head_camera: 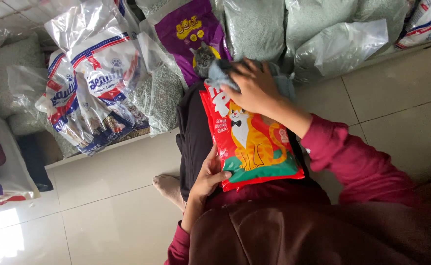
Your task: Wiping down bags of cat food with a cloth in a grocery store.
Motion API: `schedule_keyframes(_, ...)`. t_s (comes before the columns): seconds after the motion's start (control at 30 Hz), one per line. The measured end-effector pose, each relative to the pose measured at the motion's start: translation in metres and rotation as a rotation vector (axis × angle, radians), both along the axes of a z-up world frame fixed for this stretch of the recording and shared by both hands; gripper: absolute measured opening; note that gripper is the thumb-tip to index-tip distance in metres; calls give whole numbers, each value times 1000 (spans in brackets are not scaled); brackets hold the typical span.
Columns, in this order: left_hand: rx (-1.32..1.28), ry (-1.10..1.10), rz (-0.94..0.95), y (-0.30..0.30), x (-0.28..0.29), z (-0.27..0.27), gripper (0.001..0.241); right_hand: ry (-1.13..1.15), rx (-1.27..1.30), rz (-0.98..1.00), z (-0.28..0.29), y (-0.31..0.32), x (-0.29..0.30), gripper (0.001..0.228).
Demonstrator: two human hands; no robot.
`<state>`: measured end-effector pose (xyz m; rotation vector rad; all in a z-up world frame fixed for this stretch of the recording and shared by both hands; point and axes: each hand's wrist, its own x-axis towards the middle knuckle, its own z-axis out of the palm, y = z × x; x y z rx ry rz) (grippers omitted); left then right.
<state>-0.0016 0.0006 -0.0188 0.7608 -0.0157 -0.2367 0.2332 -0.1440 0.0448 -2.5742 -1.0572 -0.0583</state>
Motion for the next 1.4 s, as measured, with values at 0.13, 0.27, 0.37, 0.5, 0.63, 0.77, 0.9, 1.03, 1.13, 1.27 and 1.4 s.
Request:
schedule_keyframes(0.13, -20, 8, 12, 0, 0, -4, 102, -186, -52, -14, 3, -4, -37, 47)
schedule_keyframes(0.27, 48, 80, -21, 14, -32, -103, 81, -73, -80, 218, 47, -25, -142, 52)
schedule_keyframes(0.37, 206, 156, 16, 15, -31, -104, 66, -119, -6, 318, 46, -42, -178, 57)
schedule_keyframes(0.5, 143, 89, 18, 6, -12, -39, 83, -121, -31, 235, 38, -46, -122, 46)
schedule_keyframes(0.63, -1, -19, -6, -2, 4, 11, 104, -93, 65, -30, -1, -37, -20, 48)
schedule_keyframes(0.77, -16, -5, -4, 0, 5, 9, 106, -35, 60, -141, -5, -24, -15, 47)
schedule_keyframes(0.9, -1, 38, -28, 16, -21, -101, 86, -90, -57, 37, 40, -28, -100, 47)
schedule_keyframes(1.03, 148, 150, 13, 24, -42, -144, 60, -68, 35, 303, 57, -42, -177, 49)
schedule_keyframes(1.13, 177, 168, 44, 15, -31, -102, 72, -95, 65, 348, 46, -45, -169, 56)
schedule_keyframes(1.27, 45, 54, -10, 2, -2, -7, 89, -121, 8, 155, 21, -35, -64, 42)
schedule_keyframes(1.4, -1, 27, -10, 1, 1, 2, 105, -9, 88, -152, -11, -28, 2, 48)
